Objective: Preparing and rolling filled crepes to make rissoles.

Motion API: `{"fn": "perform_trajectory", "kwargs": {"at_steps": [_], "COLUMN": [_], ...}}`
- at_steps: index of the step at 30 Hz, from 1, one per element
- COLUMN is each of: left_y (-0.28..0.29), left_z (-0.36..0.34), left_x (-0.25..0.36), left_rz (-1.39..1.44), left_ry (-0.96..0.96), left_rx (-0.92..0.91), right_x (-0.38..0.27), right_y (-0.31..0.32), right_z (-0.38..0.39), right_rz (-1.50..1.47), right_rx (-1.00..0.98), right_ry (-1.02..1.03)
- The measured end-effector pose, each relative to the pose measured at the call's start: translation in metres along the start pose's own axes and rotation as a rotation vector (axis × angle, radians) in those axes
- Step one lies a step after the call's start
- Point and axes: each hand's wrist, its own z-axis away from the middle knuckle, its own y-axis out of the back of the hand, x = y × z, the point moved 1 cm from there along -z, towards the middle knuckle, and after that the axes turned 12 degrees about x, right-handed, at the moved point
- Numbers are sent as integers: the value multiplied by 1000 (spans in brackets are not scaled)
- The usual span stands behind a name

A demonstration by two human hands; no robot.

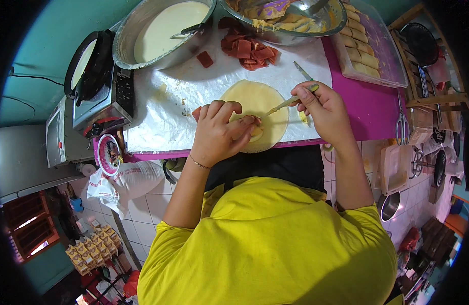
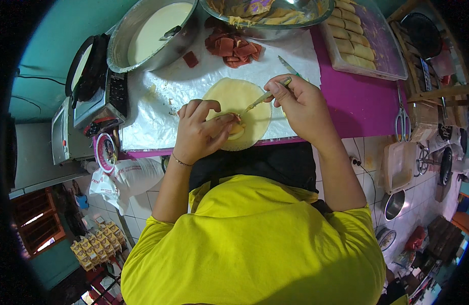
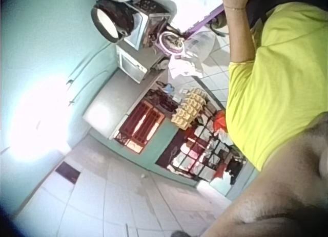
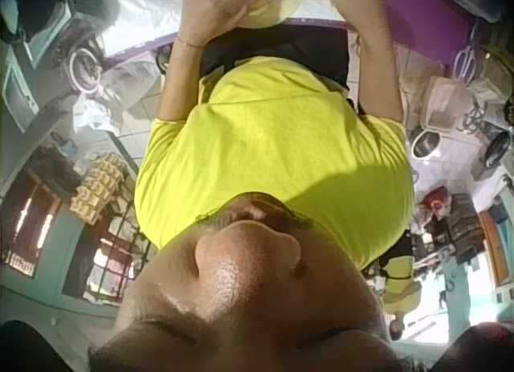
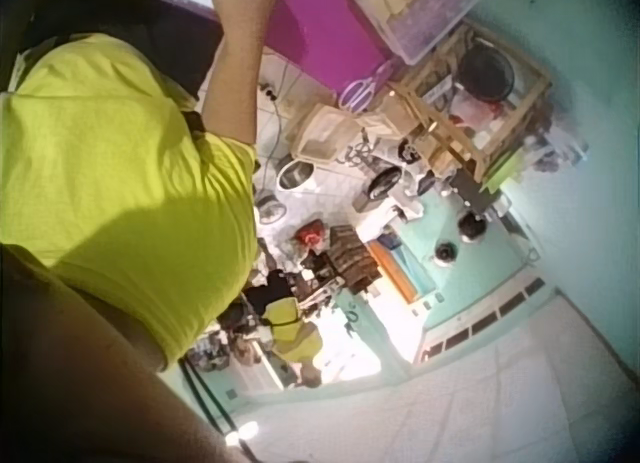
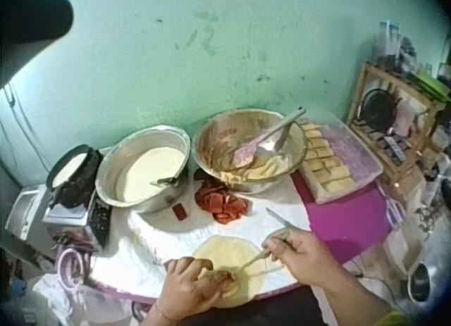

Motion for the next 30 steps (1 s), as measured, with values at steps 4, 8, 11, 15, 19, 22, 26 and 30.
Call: {"fn": "perform_trajectory", "kwargs": {"at_steps": [4,8,11,15,19,22,26,30], "left_y": [2,2,2,3,2,2,-3,1], "left_z": [1,4,5,7,9,11,18,19], "left_x": [3,4,6,7,12,19,20,21], "left_rz": [29,25,28,98,162,171,154,156], "left_ry": [48,90,107,175,261,321,346,361], "left_rx": [-36,-77,-71,-74,-92,-105,-78,-22], "right_x": [-2,-1,-3,-6,-10,-10,-13,-28], "right_y": [-1,0,-1,-2,-2,-3,-3,12], "right_z": [1,2,2,4,8,10,11,5], "right_rz": [0,-9,-13,12,22,32,-1,-142], "right_rx": [7,10,9,7,-3,-4,67,241], "right_ry": [-11,4,13,45,73,99,184,308]}}
